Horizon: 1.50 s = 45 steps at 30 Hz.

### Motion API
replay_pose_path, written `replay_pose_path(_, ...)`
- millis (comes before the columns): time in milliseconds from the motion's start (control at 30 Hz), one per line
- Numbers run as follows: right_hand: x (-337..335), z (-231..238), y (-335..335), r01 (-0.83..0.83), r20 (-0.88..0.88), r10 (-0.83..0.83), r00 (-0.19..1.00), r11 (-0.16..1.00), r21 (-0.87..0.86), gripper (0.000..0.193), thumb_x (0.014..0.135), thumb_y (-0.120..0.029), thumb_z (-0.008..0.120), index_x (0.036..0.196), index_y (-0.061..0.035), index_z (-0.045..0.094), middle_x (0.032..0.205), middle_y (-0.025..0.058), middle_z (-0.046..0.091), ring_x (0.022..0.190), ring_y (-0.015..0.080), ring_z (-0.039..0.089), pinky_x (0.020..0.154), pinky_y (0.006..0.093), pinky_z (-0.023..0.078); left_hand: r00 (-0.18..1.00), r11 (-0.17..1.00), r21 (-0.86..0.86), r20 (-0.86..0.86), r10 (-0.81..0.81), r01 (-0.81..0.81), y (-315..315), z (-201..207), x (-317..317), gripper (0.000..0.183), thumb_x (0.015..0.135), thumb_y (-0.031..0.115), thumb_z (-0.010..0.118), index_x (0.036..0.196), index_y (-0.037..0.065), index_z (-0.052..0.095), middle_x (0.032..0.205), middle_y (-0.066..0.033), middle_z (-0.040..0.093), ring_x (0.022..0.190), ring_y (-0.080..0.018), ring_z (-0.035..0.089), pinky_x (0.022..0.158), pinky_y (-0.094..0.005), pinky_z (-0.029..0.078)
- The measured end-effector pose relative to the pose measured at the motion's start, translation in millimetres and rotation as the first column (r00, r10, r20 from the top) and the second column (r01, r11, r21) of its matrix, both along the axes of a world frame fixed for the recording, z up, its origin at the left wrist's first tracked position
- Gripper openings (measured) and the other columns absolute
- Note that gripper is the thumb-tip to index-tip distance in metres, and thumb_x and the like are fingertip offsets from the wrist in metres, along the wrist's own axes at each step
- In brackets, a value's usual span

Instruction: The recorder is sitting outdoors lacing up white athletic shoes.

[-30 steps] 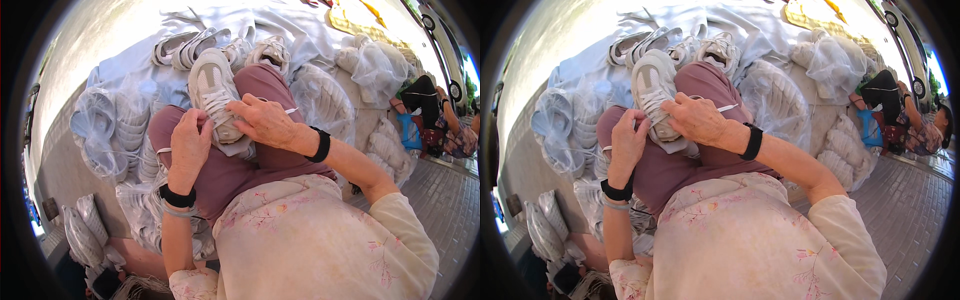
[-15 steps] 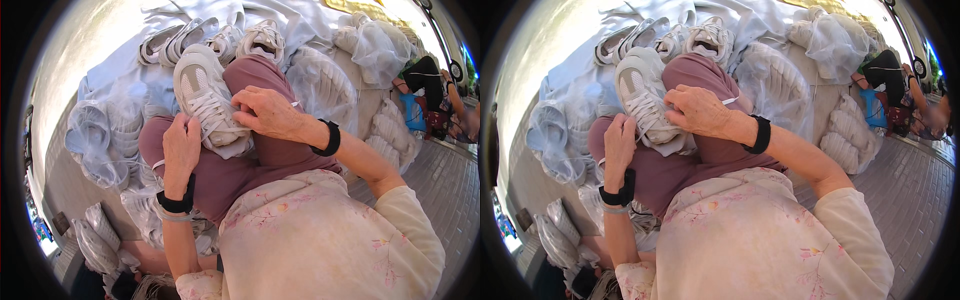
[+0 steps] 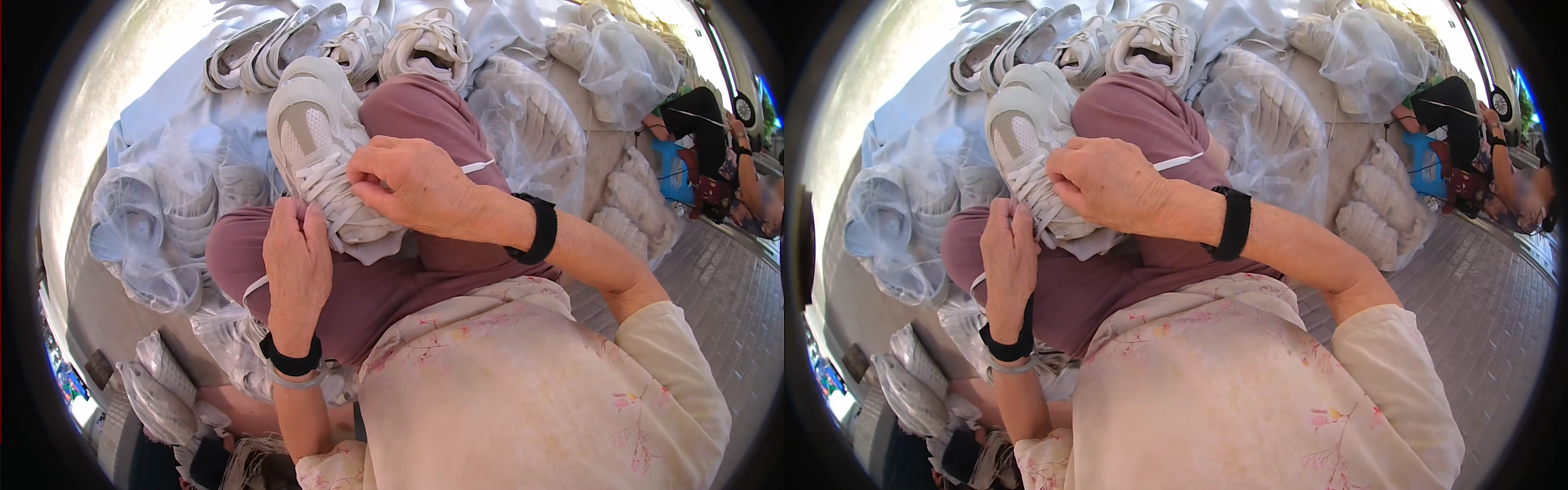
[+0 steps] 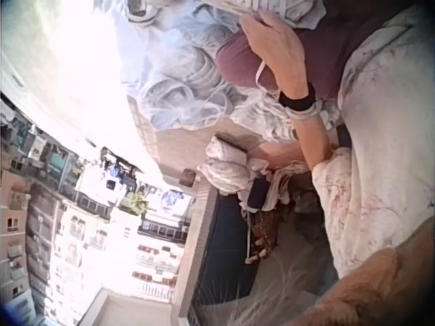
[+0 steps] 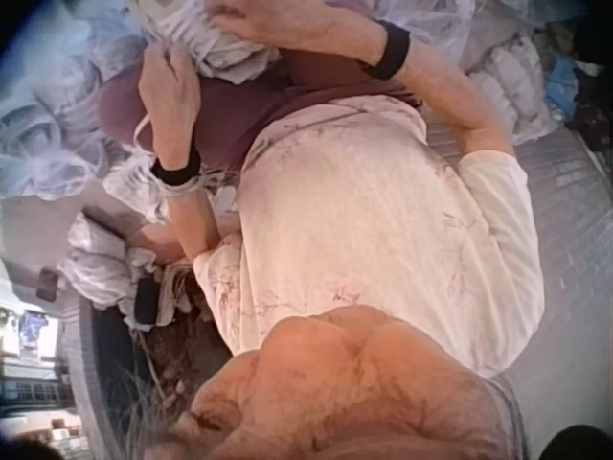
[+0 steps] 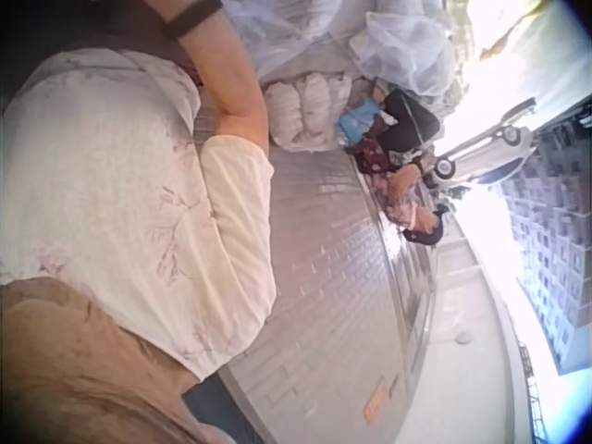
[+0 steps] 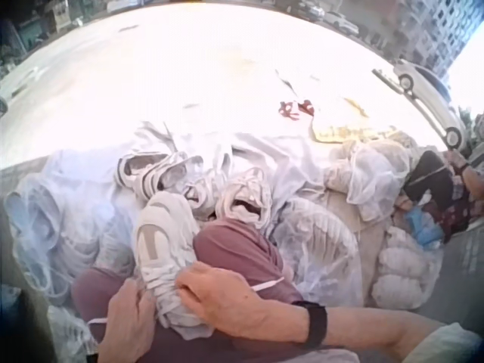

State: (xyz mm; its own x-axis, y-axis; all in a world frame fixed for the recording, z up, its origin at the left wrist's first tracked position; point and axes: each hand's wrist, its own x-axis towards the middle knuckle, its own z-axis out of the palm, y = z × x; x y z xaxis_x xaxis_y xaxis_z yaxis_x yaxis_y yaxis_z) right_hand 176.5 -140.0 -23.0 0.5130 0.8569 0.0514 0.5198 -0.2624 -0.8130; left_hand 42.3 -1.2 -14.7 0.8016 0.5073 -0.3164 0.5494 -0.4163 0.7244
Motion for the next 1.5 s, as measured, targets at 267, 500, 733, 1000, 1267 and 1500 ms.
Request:
replay_pose_path(267,-4,-2,8,0.078,-0.031,-0.082,0.996,0.990,-0.118,0.014,0.077,-0.011,0.063,0.076,0.0004,0.056,0.065,0.0142,0.057,0.061,0.0286,0.060,0.057,0.0370,0.047,0.997,0.999,-0.014,0.063,-0.045,0.046,8,-10,-8,0.027,0.097,0.024,0.051,0.084,0.001,0.046,0.068,-0.0123,0.050,0.058,-0.0239,0.048,0.056,-0.0343,0.041)
replay_pose_path(500,-3,12,11,0.060,-0.184,-0.105,0.977,0.970,-0.237,0.020,0.076,-0.019,0.060,0.070,-0.0007,0.056,0.065,0.0183,0.060,0.063,0.0384,0.060,0.060,0.0436,0.047,0.997,0.996,-0.076,0.065,-0.039,0.044,9,-5,-7,0.023,0.095,0.018,0.052,0.084,-0.001,0.044,0.073,-0.0188,0.048,0.068,-0.0375,0.048,0.064,-0.0414,0.041)
replay_pose_path(733,9,7,12,0.017,-0.233,-0.075,0.970,0.970,-0.243,0.017,0.077,-0.017,0.059,0.072,-0.0003,0.057,0.065,0.0182,0.060,0.064,0.0364,0.060,0.060,0.0434,0.046,0.998,0.995,-0.091,0.059,-0.020,0.025,13,-8,-9,0.019,0.093,0.015,0.052,0.087,-0.002,0.046,0.078,-0.0203,0.051,0.072,-0.0382,0.051,0.067,-0.0423,0.042)
replay_pose_path(1000,4,12,-19,0.059,0.075,-0.051,0.996,0.991,-0.119,0.012,0.079,-0.013,0.058,0.081,-0.0008,0.057,0.074,0.0147,0.057,0.076,0.0339,0.059,0.067,0.0406,0.046,0.974,0.996,0.083,0.216,-0.063,0.046,1,1,-47,0.016,0.085,0.004,0.059,0.099,-0.002,0.052,0.089,-0.0185,0.060,0.083,-0.0358,0.058,0.072,-0.0402,0.045)
replay_pose_path(1267,3,31,-52,0.136,0.294,-0.023,0.955,0.919,-0.370,0.031,0.080,-0.018,0.065,0.107,-0.0062,0.056,0.094,0.0138,0.057,0.082,0.0328,0.061,0.072,0.0434,0.048,0.977,0.984,0.170,0.191,-0.093,0.060,9,1,-57,0.008,0.081,0.000,0.061,0.086,0.002,0.056,0.082,-0.0156,0.061,0.075,-0.0360,0.059,0.066,-0.0400,0.046)
replay_pose_path(1500,25,34,-71,0.133,0.206,-0.051,0.977,0.904,-0.405,0.026,0.079,-0.017,0.066,0.101,-0.0040,0.061,0.099,0.0137,0.058,0.087,0.0328,0.061,0.075,0.0439,0.048,0.980,0.917,0.387,0.122,-0.160,0.102,18,8,-56,0.007,0.082,0.002,0.060,0.089,0.002,0.058,0.080,-0.0145,0.061,0.071,-0.0344,0.059,0.066,-0.0381,0.047)
